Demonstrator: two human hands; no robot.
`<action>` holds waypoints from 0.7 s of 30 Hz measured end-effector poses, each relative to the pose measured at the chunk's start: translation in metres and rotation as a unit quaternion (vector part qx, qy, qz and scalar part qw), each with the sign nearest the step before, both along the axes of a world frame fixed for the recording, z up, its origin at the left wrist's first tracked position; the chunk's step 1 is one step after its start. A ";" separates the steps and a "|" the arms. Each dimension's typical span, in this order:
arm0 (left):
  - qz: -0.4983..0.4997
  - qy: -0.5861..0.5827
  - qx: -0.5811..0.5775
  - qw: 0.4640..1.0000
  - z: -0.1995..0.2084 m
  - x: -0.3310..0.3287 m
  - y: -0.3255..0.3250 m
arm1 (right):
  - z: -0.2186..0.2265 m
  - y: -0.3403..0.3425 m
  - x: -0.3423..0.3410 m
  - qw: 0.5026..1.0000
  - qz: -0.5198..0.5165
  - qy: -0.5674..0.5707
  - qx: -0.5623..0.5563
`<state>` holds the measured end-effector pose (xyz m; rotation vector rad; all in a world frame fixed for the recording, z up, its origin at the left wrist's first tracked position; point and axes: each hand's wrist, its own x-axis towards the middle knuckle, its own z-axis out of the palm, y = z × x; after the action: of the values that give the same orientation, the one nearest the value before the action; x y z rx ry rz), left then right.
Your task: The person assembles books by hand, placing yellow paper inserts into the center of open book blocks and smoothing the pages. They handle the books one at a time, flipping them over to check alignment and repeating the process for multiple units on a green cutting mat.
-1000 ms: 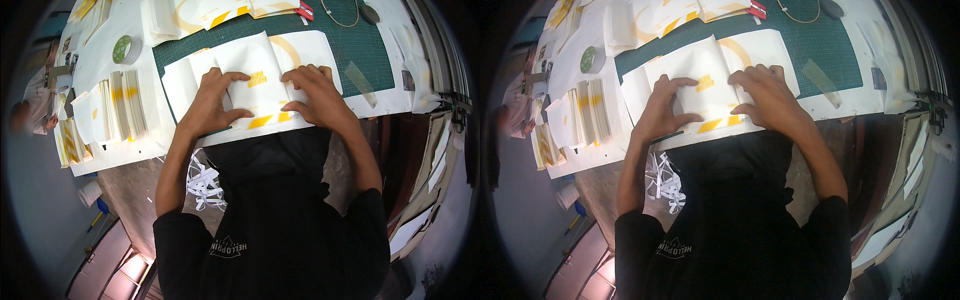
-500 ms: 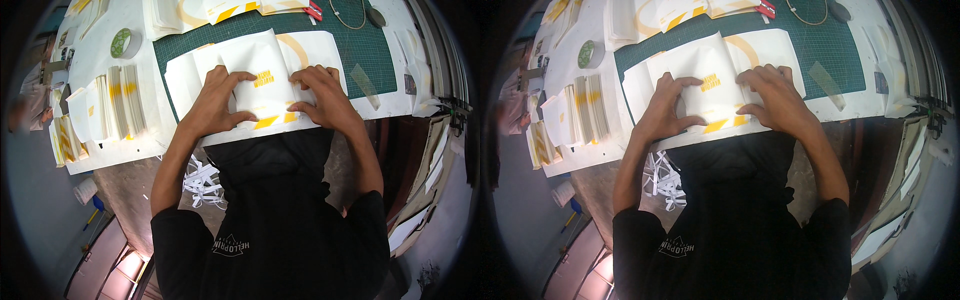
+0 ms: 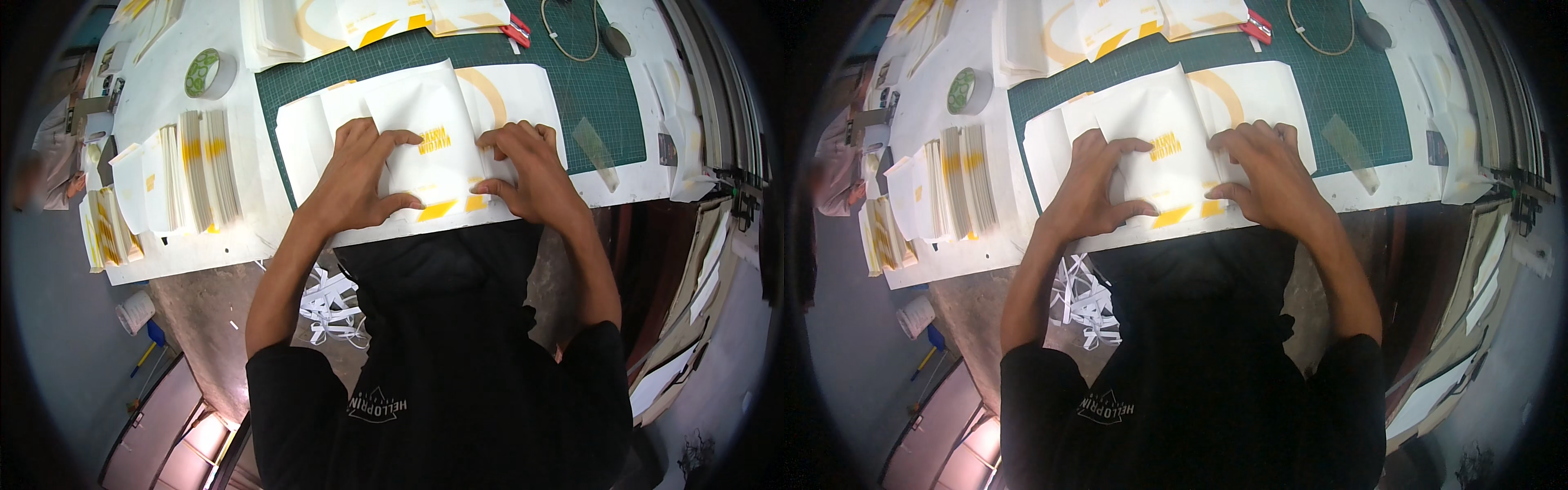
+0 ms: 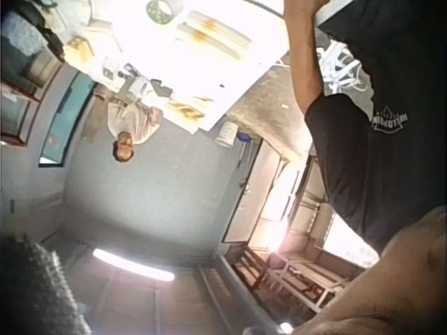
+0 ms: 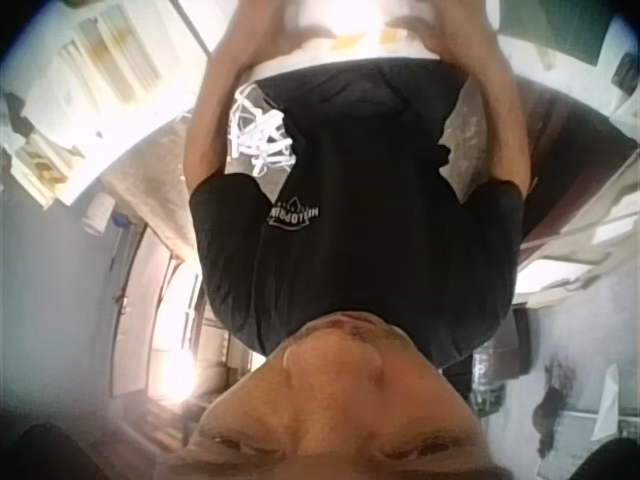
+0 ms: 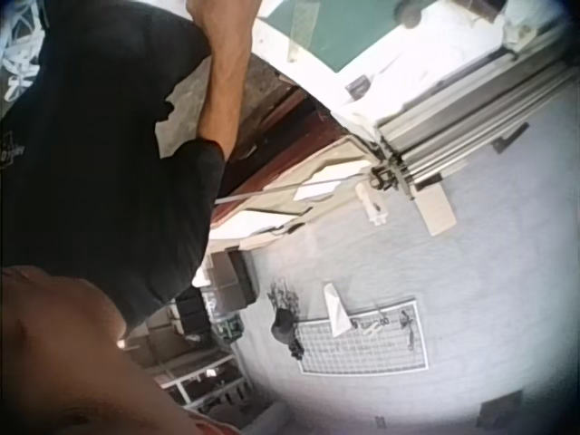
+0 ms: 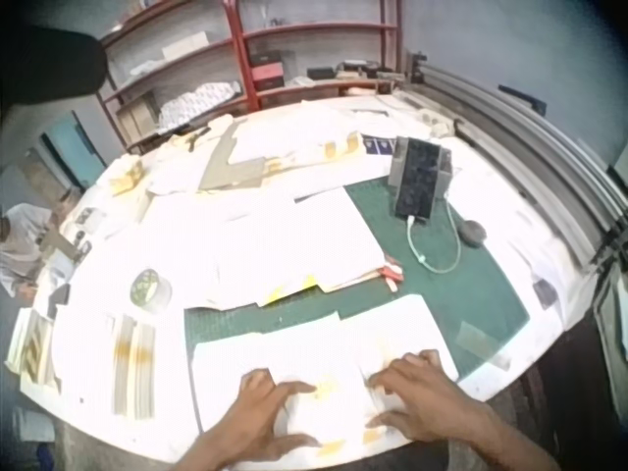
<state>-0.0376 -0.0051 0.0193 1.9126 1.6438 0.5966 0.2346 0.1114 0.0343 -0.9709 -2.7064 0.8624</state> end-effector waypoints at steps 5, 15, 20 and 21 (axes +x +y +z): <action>0.017 0.096 -0.025 0.995 0.007 0.001 0.001 | 0.000 0.000 0.000 1.000 -0.001 -0.004 0.003; 0.083 0.125 -0.039 0.988 0.008 0.002 -0.003 | -0.003 -0.005 0.000 0.998 -0.063 0.000 -0.027; 0.092 0.122 -0.045 0.987 0.010 0.006 -0.002 | 0.004 0.001 -0.013 0.993 -0.116 0.003 -0.013; 0.092 0.122 -0.049 0.987 0.010 0.005 -0.002 | 0.005 0.005 -0.016 0.993 -0.118 -0.006 -0.024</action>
<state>-0.0325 -0.0075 0.0296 1.8340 1.9810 0.3520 0.2182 0.1167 0.0398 -1.2773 -2.5228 0.8796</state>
